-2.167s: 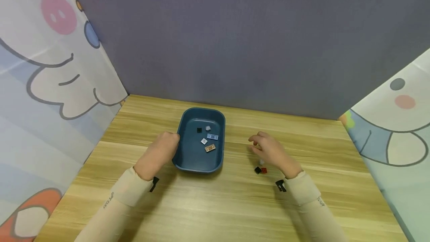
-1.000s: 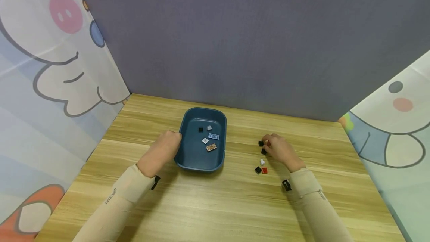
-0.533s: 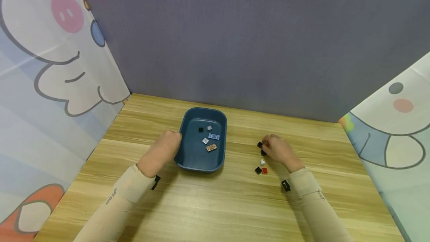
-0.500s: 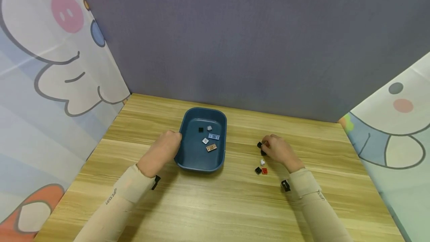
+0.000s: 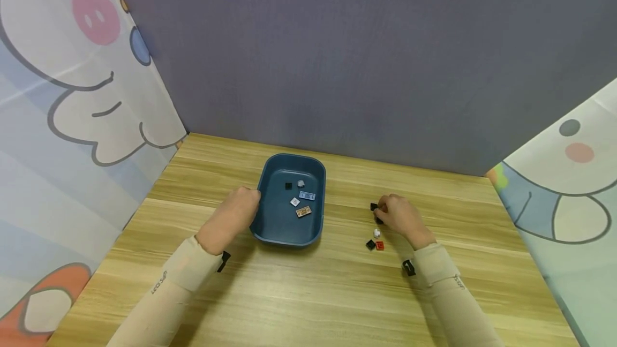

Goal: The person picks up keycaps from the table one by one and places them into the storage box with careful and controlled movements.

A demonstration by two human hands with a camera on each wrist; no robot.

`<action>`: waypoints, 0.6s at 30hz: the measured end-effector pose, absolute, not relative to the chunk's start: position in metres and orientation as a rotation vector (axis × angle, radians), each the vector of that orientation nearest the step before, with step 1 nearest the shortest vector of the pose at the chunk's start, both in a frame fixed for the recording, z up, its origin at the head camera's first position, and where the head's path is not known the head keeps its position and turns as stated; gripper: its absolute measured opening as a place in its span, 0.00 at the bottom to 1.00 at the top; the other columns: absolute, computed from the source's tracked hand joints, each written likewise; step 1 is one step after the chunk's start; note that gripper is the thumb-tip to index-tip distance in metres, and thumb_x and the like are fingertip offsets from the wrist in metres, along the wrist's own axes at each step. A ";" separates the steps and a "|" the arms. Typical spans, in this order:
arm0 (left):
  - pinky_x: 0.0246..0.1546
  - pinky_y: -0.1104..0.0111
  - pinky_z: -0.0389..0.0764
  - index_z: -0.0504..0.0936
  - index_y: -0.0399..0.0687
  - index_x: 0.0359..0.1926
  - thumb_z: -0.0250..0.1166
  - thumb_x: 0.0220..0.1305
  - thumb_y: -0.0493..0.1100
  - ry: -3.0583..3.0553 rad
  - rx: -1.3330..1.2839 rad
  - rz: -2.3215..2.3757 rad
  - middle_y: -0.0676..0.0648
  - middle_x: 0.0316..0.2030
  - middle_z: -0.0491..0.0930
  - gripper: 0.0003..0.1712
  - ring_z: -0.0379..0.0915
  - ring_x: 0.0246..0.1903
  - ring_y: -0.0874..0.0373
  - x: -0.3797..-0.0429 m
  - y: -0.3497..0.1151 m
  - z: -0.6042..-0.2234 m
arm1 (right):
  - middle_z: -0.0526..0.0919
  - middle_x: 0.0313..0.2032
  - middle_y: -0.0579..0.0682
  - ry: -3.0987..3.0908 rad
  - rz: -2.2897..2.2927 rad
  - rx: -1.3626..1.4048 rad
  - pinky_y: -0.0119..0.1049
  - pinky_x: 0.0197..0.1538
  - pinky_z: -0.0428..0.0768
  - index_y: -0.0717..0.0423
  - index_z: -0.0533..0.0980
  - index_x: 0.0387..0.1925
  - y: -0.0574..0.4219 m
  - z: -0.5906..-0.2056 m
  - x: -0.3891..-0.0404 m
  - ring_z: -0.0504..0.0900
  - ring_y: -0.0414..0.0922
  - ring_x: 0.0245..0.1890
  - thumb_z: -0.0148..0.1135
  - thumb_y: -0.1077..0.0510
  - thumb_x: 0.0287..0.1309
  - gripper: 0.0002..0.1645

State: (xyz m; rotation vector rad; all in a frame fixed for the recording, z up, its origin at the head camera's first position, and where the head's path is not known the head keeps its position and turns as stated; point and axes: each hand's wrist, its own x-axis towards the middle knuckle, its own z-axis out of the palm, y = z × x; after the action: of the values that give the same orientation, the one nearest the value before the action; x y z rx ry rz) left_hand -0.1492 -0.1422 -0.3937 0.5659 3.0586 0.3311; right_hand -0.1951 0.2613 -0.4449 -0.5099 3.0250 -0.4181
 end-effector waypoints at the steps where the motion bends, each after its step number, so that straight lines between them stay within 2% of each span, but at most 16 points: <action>1: 0.23 0.61 0.78 0.76 0.38 0.27 0.57 0.68 0.27 3.056 0.566 0.331 0.41 0.23 0.75 0.12 0.78 0.26 0.46 -0.149 -0.142 -0.394 | 0.81 0.34 0.53 3.026 -0.412 -0.509 0.44 0.32 0.80 0.63 0.82 0.41 0.261 -0.445 -0.195 0.80 0.46 0.30 0.66 0.56 0.64 0.13; 13: 0.23 0.62 0.78 0.77 0.38 0.27 0.56 0.69 0.28 3.040 0.549 0.354 0.41 0.23 0.75 0.12 0.77 0.25 0.48 -0.150 -0.143 -0.394 | 0.80 0.35 0.52 3.009 -0.381 -0.543 0.44 0.32 0.80 0.65 0.79 0.50 0.259 -0.443 -0.198 0.80 0.46 0.30 0.66 0.58 0.63 0.18; 18: 0.24 0.61 0.79 0.77 0.38 0.27 0.56 0.69 0.28 3.052 0.556 0.342 0.41 0.23 0.76 0.12 0.78 0.26 0.48 -0.150 -0.142 -0.394 | 0.80 0.35 0.52 3.012 -0.393 -0.557 0.45 0.33 0.80 0.64 0.80 0.48 0.259 -0.444 -0.198 0.80 0.47 0.31 0.66 0.59 0.63 0.15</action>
State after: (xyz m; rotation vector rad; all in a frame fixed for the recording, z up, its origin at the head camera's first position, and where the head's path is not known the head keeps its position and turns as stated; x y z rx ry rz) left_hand -0.1498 -0.1424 -0.3936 0.5564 3.0517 0.3421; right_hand -0.1980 0.2589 -0.4438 -0.5572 3.0119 -0.3926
